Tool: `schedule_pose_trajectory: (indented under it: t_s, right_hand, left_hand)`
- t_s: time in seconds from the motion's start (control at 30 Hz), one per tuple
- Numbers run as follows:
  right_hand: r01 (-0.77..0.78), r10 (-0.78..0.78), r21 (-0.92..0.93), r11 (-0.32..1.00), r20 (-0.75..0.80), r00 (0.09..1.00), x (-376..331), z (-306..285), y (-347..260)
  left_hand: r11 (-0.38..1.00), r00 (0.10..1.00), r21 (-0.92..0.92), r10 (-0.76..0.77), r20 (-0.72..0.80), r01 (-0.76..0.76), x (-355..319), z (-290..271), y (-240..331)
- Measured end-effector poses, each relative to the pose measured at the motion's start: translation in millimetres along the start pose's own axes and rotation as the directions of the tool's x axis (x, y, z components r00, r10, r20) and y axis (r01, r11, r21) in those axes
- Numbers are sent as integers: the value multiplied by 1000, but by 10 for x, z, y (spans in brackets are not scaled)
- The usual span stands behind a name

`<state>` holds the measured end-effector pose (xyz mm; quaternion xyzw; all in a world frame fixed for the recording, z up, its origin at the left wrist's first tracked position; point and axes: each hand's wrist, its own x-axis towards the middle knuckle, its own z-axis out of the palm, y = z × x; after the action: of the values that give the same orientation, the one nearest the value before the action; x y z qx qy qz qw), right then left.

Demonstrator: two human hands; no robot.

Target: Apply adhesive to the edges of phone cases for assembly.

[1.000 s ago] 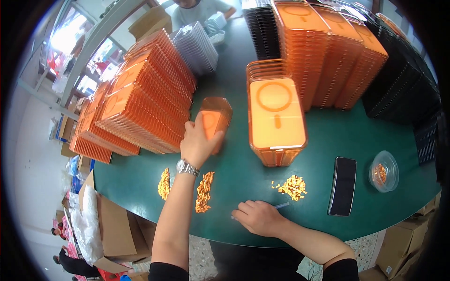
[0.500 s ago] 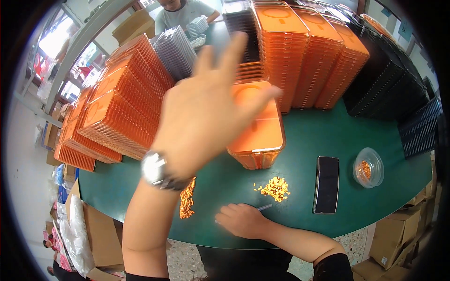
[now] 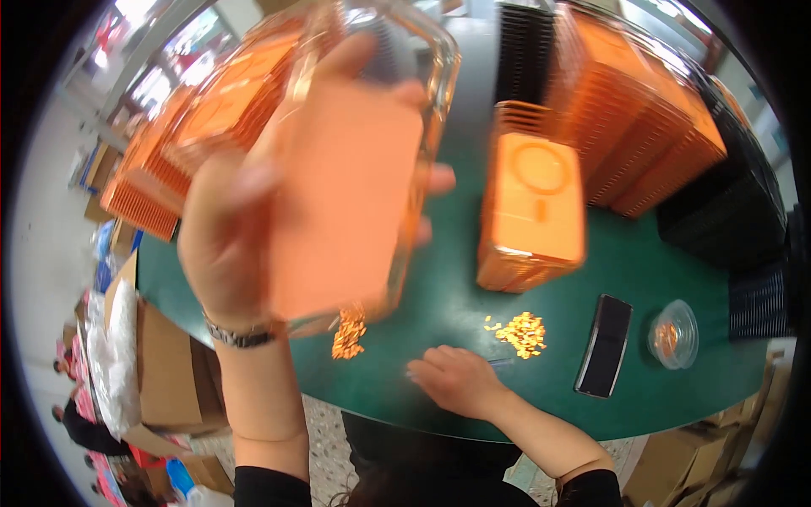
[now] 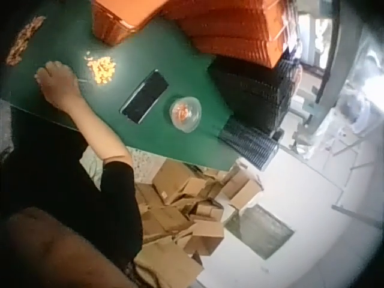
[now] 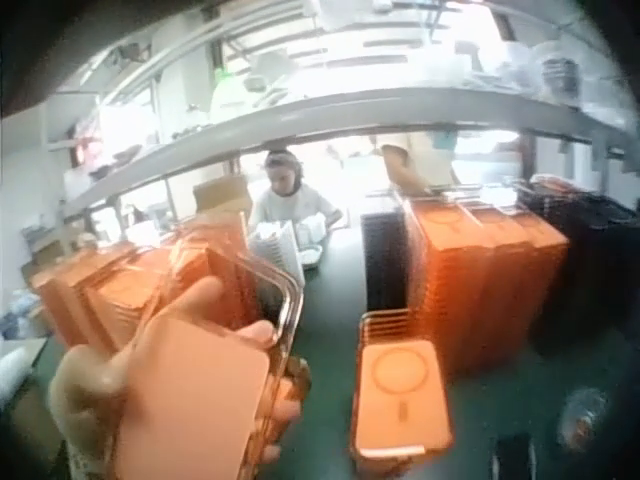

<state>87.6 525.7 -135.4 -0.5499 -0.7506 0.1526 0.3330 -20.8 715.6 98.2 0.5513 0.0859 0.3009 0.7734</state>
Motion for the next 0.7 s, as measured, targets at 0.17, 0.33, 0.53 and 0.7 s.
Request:
schedule_pose_trajectory:
  t_s: [0.17, 0.33, 0.53, 0.7]
  right_hand:
    - [-8, 7, 1, 1000, 48, 999, 94, -51, -67]
    - [-163, 167, -53, 985, 82, 983, 301, -52, -292]
    - [10, -18, 117, 993, 73, 997, 1525, 236, -695]
    - [-70, 54, 45, 997, 293, 955, 2031, 1010, -671]
  left_hand:
    - [794, 925, -594, -313, -215, 131, -1572, -459, -572]
    - [767, 839, -609, -457, -294, 204, -2877, -673, -1193]
    - [877, 849, -33, -473, -234, 479, -3132, -723, -1258]
    - [878, 772, -391, -444, -454, 275, -3168, -471, -1659]
